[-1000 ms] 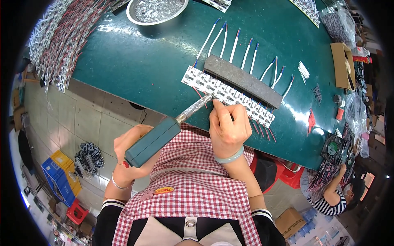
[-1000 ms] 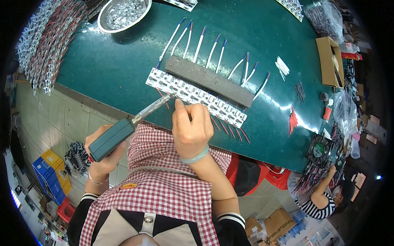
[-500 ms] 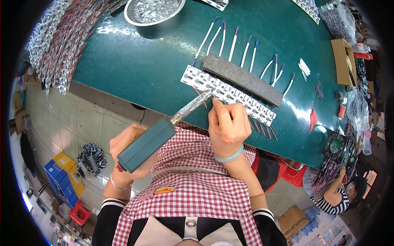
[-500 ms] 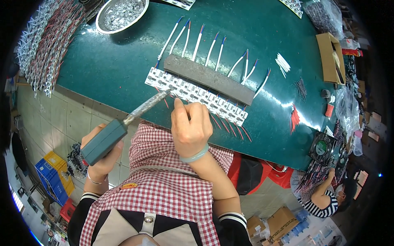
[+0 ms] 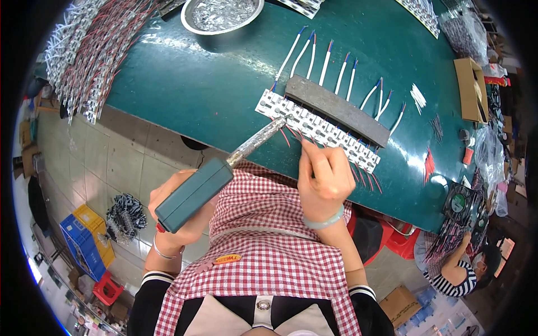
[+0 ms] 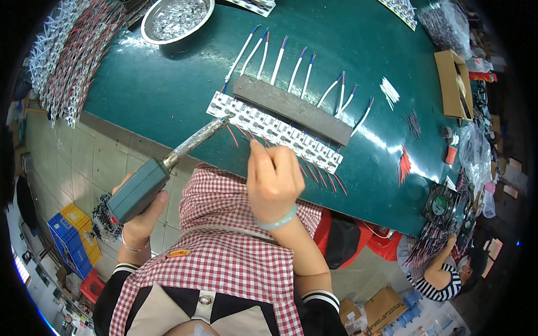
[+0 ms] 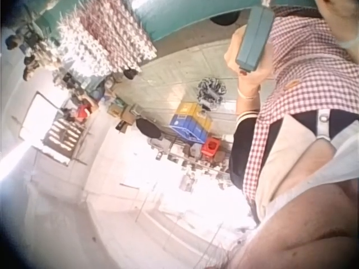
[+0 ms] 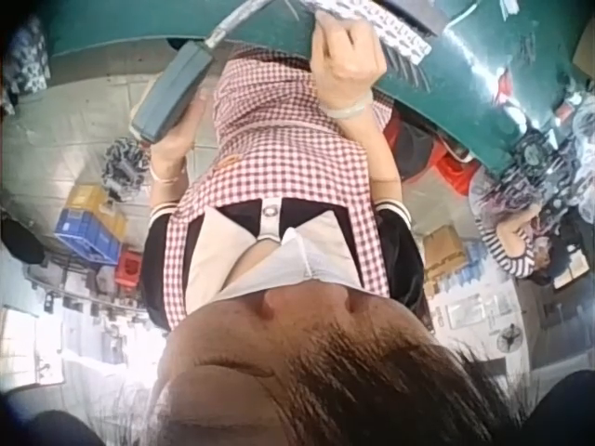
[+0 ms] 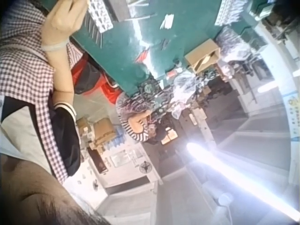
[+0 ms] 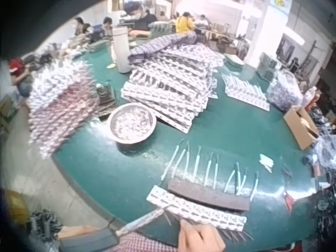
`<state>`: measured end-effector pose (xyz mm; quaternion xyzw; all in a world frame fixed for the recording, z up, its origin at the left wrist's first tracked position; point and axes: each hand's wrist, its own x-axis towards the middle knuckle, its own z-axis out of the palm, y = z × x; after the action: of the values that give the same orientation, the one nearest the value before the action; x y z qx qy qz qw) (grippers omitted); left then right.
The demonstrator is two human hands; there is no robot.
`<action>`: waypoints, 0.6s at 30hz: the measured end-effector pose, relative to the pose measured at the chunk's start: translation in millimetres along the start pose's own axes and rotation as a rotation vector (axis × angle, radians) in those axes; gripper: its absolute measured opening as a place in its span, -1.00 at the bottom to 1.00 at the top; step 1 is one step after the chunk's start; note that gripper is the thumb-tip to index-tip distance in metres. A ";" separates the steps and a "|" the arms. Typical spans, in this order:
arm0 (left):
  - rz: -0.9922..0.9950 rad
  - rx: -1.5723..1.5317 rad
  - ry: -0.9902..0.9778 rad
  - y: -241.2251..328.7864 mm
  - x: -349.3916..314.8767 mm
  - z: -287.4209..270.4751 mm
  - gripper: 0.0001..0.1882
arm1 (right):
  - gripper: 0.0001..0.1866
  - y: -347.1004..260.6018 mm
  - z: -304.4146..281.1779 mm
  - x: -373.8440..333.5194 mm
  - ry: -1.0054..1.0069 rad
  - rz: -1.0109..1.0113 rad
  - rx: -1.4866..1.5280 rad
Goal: The person solders wires onto circuit board strips using a soldering tool, picking up and positioning wires onto the board contacts by hand. The person also arranges circuit boards and metal weights on the work table.
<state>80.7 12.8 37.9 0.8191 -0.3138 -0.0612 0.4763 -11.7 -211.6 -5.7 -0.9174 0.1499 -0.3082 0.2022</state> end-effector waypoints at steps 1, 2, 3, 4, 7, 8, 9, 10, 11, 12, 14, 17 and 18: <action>-0.002 0.002 0.006 0.3 -0.6 -1.4 -0.75 | -0.70 -2.6 -8.7 -1.1 -0.017 0.035 0.011; -0.037 0.004 0.017 0.1 -1.6 -2.8 -0.74 | -0.69 -5.2 -16.0 -2.2 -0.035 0.073 0.024; -0.071 0.006 0.029 -0.1 -2.8 -4.0 -0.74 | -0.66 -7.7 -21.4 -1.3 -0.021 0.072 0.046; -0.073 0.005 0.030 -0.7 -3.4 -3.6 -0.74 | -0.66 -11.0 -23.7 2.7 -0.023 0.071 0.046; -0.099 -0.009 0.071 -2.2 -4.7 -2.8 -0.74 | -0.66 -15.9 -18.9 12.5 0.002 0.048 0.125; -0.052 -0.001 0.067 -2.9 -3.9 -2.4 -0.74 | -0.66 -13.5 -10.0 14.4 0.003 0.045 0.123; -0.005 0.008 0.063 -3.4 -3.2 -2.1 -0.74 | -0.66 -10.5 0.0 14.5 0.010 0.037 0.144; -0.005 0.006 0.066 -3.3 -2.7 -1.6 -0.74 | -0.67 -7.7 8.8 13.6 0.014 0.028 0.167; 0.021 0.012 0.061 -2.9 -1.9 -1.3 -0.74 | -0.69 -5.4 15.5 12.1 0.000 0.046 0.159; 0.047 0.018 0.055 -2.8 -1.3 -0.8 -0.74 | -0.69 -4.1 18.1 11.1 -0.002 0.043 0.157; 0.005 -0.003 0.033 -4.4 -2.4 -1.5 -0.74 | -0.69 -3.8 22.5 9.0 0.010 0.054 0.125; -0.038 -0.033 0.004 -7.3 -2.7 -1.0 -0.74 | -0.70 -4.6 23.4 10.7 0.014 0.044 0.121; -0.040 -0.041 -0.001 -8.3 -2.8 -0.5 -0.74 | -0.70 -5.2 23.6 10.8 0.013 0.045 0.121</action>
<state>82.5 17.7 30.8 0.8153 -0.2963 -0.0774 0.4914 12.2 -204.8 -15.0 -0.8979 0.1529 -0.3178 0.2635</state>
